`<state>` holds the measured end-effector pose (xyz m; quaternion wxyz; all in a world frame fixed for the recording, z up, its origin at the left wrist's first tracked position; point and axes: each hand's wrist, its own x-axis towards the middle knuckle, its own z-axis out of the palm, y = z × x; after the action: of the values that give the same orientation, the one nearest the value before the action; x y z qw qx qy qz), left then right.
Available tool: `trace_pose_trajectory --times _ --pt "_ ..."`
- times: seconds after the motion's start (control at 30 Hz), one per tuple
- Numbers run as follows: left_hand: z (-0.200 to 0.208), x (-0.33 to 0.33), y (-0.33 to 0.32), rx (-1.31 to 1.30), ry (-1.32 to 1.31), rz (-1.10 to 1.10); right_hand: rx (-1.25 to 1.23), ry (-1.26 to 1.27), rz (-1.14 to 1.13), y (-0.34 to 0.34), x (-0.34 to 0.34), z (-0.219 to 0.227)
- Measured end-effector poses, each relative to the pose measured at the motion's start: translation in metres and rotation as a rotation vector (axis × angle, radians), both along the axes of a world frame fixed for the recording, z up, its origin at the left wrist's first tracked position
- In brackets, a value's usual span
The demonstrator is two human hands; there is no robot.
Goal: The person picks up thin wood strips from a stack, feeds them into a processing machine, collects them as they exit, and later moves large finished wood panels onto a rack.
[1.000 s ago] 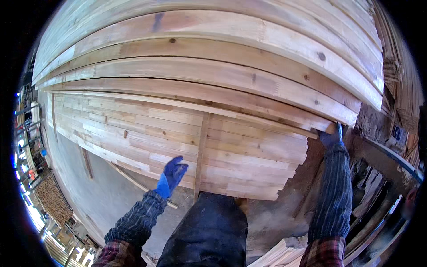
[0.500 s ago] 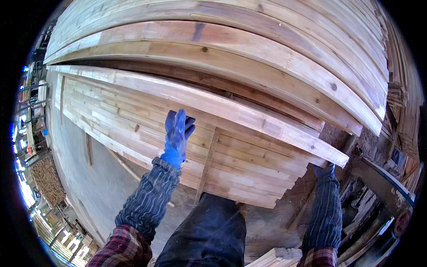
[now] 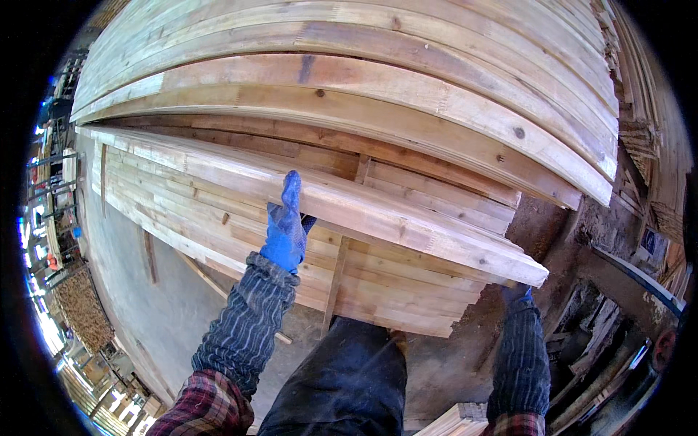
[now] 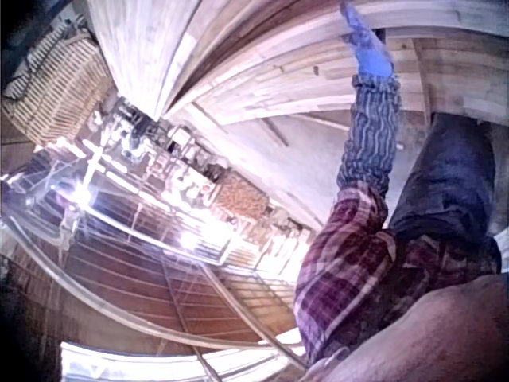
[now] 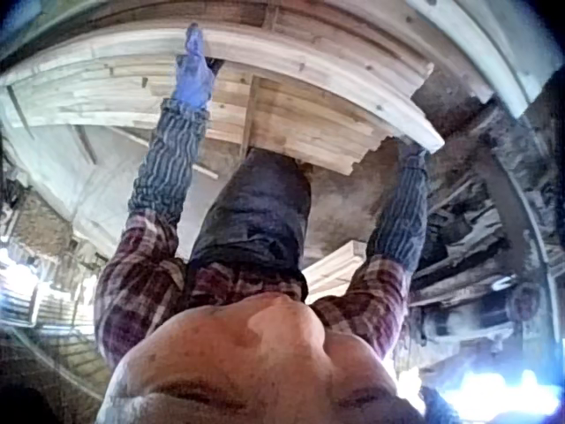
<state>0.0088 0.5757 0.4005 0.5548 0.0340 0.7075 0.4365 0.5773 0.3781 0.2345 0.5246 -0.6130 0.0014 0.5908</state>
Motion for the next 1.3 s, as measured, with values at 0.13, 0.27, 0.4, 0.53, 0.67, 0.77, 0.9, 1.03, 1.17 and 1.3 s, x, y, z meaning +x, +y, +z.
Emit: trace_pose_trajectory --times 0.13,0.27,0.4,0.53,0.67,0.77,0.9,1.03,1.17,1.3 --pt "0.003 -0.001 0.007 0.008 -0.136 -0.075 0.035 -0.152 -0.152 0.052 0.018 0.072" --pt "0.008 -0.009 0.002 -0.024 -0.14 -0.04 0.051 -0.322 0.3 0.098 -0.041 0.152" --pt "-0.005 -0.005 -0.001 0.072 -0.328 0.063 -0.085 -0.556 0.294 0.097 -0.056 0.169" --pt "-0.005 -0.015 -0.015 0.025 -0.525 0.338 -0.047 -0.638 0.308 0.065 -0.071 0.176" --pt "0.021 -0.017 -0.049 0.145 -0.624 0.363 -0.141 -0.84 0.784 0.023 -0.061 0.196" --pt "0.039 -0.026 -0.111 0.101 -0.609 0.297 -0.036 -1.05 1.442 0.055 -0.119 0.244" --pt "0.102 0.034 -0.187 -0.07 -0.733 -0.033 0.132 0.231 1.503 0.114 -0.288 0.252" --pt "0.12 0.093 -0.275 0.49 -0.167 -0.927 0.276 -0.035 1.875 0.13 -0.467 0.319" --pt "0.113 0.078 -0.295 0.413 -0.822 -1.098 0.491 -0.023 1.749 0.067 -0.439 0.297" --pt "0.227 -0.019 -0.226 0.664 -0.145 -1.3 0.251 0.013 1.627 0.002 -0.338 0.324"
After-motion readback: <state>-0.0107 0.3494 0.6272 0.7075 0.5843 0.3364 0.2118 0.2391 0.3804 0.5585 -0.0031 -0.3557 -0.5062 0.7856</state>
